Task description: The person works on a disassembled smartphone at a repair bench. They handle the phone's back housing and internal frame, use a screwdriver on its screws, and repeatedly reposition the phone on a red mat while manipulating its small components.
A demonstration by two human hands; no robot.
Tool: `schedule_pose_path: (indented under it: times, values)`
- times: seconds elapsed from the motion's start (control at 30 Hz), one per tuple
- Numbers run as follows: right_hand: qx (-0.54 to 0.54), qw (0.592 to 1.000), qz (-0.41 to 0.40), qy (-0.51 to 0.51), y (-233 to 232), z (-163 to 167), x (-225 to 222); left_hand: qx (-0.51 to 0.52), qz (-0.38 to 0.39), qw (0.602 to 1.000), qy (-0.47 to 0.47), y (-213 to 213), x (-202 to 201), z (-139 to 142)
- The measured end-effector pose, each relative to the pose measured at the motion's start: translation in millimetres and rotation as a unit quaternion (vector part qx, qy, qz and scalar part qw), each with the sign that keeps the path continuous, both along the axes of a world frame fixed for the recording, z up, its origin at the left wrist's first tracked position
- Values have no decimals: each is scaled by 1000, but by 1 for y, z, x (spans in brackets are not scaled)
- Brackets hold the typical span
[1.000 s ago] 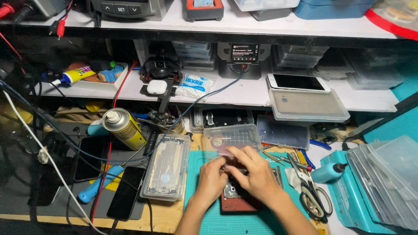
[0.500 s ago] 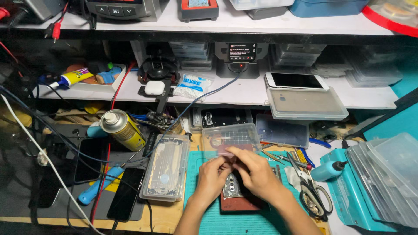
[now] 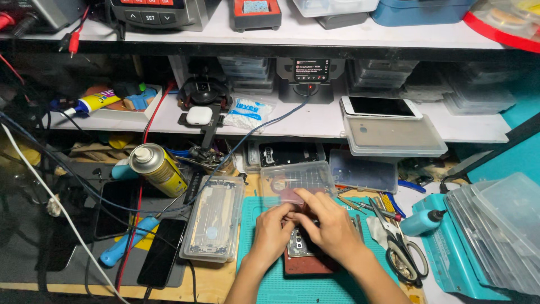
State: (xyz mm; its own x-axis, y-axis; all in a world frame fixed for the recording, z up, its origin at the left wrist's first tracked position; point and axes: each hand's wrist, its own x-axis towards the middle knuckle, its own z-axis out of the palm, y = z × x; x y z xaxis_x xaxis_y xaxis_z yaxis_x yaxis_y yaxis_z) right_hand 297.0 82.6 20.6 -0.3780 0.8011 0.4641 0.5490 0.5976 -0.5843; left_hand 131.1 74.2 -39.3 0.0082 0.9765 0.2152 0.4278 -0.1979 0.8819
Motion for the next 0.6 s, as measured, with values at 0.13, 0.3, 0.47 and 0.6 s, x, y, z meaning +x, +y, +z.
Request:
schedule_pose_path:
  times: [0.13, 0.3, 0.47, 0.6]
  values:
    - [31, 998, 47, 41, 0, 0, 0, -2, -12, 1000, -17, 0, -1, 1]
    - [6, 1000, -14, 5, 0, 0, -1, 7, -10, 1000, -19, -1, -1, 2]
    - [59, 994, 77, 51, 0, 2, 1, -8, -17, 1000, -19, 0, -2, 1]
    - [-1, 1000, 6, 17, -2, 2, 0, 23, -6, 1000, 0, -1, -1, 2]
